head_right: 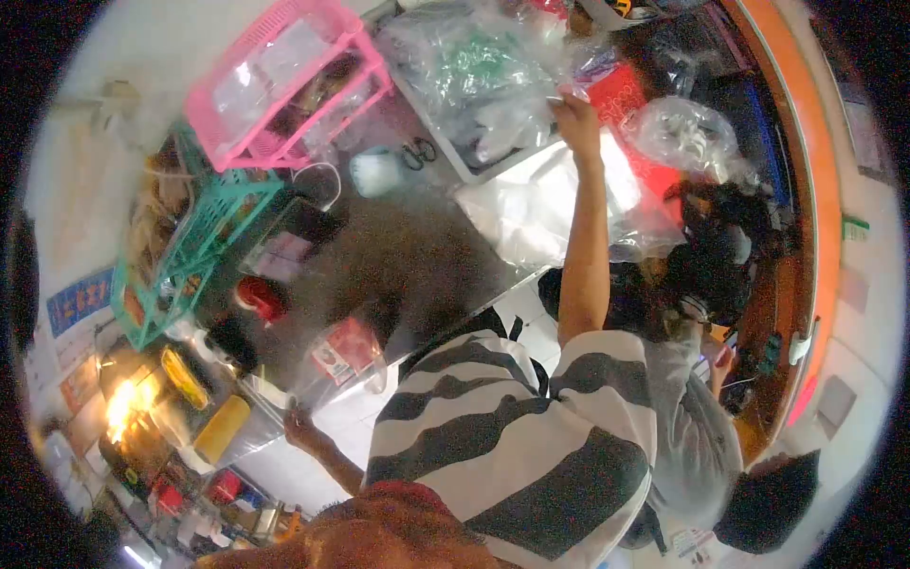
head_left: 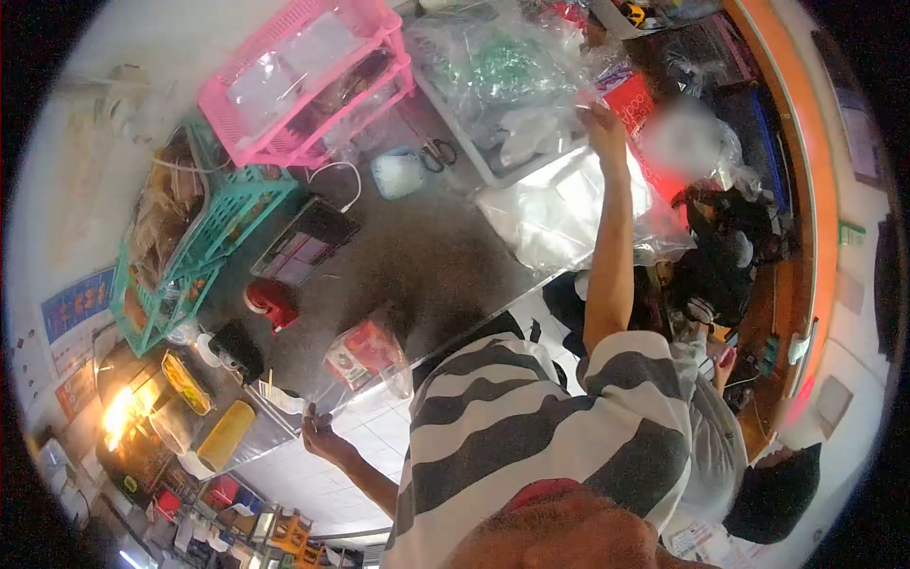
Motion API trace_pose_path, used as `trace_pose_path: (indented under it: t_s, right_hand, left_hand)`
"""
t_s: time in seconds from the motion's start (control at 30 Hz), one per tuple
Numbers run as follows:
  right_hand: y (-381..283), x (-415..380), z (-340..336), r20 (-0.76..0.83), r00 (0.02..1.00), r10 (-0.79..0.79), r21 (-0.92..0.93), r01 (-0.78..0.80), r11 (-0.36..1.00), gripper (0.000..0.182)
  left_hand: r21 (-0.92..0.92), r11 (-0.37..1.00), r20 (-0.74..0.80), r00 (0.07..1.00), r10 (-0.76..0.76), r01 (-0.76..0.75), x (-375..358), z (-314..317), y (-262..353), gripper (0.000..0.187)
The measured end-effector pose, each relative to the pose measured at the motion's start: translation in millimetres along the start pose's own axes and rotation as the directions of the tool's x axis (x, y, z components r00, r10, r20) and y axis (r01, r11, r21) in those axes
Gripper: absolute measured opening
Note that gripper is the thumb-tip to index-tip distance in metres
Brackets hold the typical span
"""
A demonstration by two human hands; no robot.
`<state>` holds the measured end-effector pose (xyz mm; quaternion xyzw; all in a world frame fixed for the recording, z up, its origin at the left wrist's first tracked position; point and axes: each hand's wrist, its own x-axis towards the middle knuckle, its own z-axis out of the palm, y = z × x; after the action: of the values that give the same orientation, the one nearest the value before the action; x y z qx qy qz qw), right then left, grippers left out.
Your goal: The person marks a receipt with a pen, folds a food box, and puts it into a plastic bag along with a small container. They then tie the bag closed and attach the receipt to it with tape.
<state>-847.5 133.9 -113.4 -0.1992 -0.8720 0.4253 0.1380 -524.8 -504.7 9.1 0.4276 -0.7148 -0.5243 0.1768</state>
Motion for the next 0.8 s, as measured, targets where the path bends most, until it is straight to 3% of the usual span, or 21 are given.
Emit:
trace_pose_path:
  t_s: [0.03,0.07,0.1,0.2,0.23,0.27,0.3,0.33,0.4,0.43,0.47,0.53,0.57,0.6,0.63,0.67,0.73,0.8]
  right_hand:
    - [10,-5,-12,0.070,0.992,0.102,0.322,-0.119,0.939,0.030]
    - [19,-9,-20,0.167,0.971,0.170,0.599,-0.237,0.765,0.032]
    - [15,-12,-27,0.165,0.972,0.166,0.601,-0.233,0.765,0.032]
    - [-8,-35,-51,0.088,0.996,-0.030,0.464,-0.014,0.886,0.023]
    - [-13,-43,-59,0.138,0.988,0.073,0.738,-0.152,0.658,0.020]
    - [-17,-49,-64,0.219,0.964,0.150,0.907,-0.258,0.333,0.019]
    - [-15,-49,-65,0.217,0.965,0.147,0.908,-0.255,0.334,0.019]
    - [-14,-46,-63,0.139,0.965,0.223,0.766,-0.247,0.594,0.017]
    - [-21,-40,-52,0.045,0.964,0.262,0.553,-0.243,0.797,0.016]
    - [-28,-41,-41,-0.298,0.953,-0.048,0.111,0.085,0.990,0.020]
    - [-35,-39,-33,-0.425,0.778,-0.463,-0.425,0.280,0.861,0.024]
    - [-32,-33,7,-0.270,0.885,-0.379,-0.324,0.287,0.901,0.026]
    - [-15,-28,33,-0.091,0.876,-0.474,-0.487,0.376,0.788,0.029]
    - [22,-18,58,0.114,0.814,-0.570,-0.504,0.542,0.672,0.029]
    - [-10,-33,64,0.171,0.857,-0.485,-0.641,0.471,0.606,0.025]
    - [-6,-29,71,0.182,0.852,-0.491,-0.636,0.482,0.602,0.025]
    - [8,-14,84,0.414,0.856,-0.308,-0.709,0.516,0.480,0.014]
    - [11,-3,77,0.382,0.841,-0.383,-0.673,0.538,0.508,0.009]
  left_hand:
    - [0.088,0.995,0.013,0.999,0.040,-0.041,0,4,3,0.038]
    - [0.171,0.982,0.028,0.996,0.080,-0.084,0,7,5,0.037]
    - [0.168,0.982,0.026,0.996,0.082,-0.085,1,11,4,0.037]
    - [0.159,0.986,0.022,0.998,0.056,-0.059,1,9,2,0.036]
    - [0.170,0.981,0.046,0.995,0.085,-0.091,0,8,5,0.035]
    - [0.180,0.976,0.071,0.991,0.114,-0.125,-1,6,6,0.033]
    - [0.176,0.976,0.071,0.991,0.114,-0.125,-1,2,3,0.033]
    - [0.140,0.983,0.057,0.992,0.109,-0.116,0,-4,-2,0.033]
    - [0.100,0.989,0.034,0.994,0.105,-0.107,0,-12,-7,0.033]
    - [0.138,0.983,0.034,0.993,0.114,-0.118,0,-16,-6,0.032]
    - [0.153,0.981,0.028,0.993,0.116,-0.119,-2,-17,-8,0.032]
    - [0.075,0.993,0.005,0.996,0.086,-0.087,-5,-18,-9,0.031]
    - [-0.016,0.998,-0.008,0.998,0.055,-0.055,-6,-19,-9,0.031]
    - [-0.014,0.999,-0.015,0.999,0.049,-0.049,-7,-22,-8,0.031]
    - [0.029,0.996,-0.006,0.997,0.080,-0.080,-10,-23,-7,0.031]
    - [0.071,0.991,0.002,0.994,0.109,-0.109,-12,-24,-7,0.031]
    - [0.076,0.994,-0.035,0.996,0.078,-0.075,-17,-29,-8,0.031]
    - [0.075,0.996,-0.075,0.996,0.047,-0.042,-22,-28,-6,0.032]
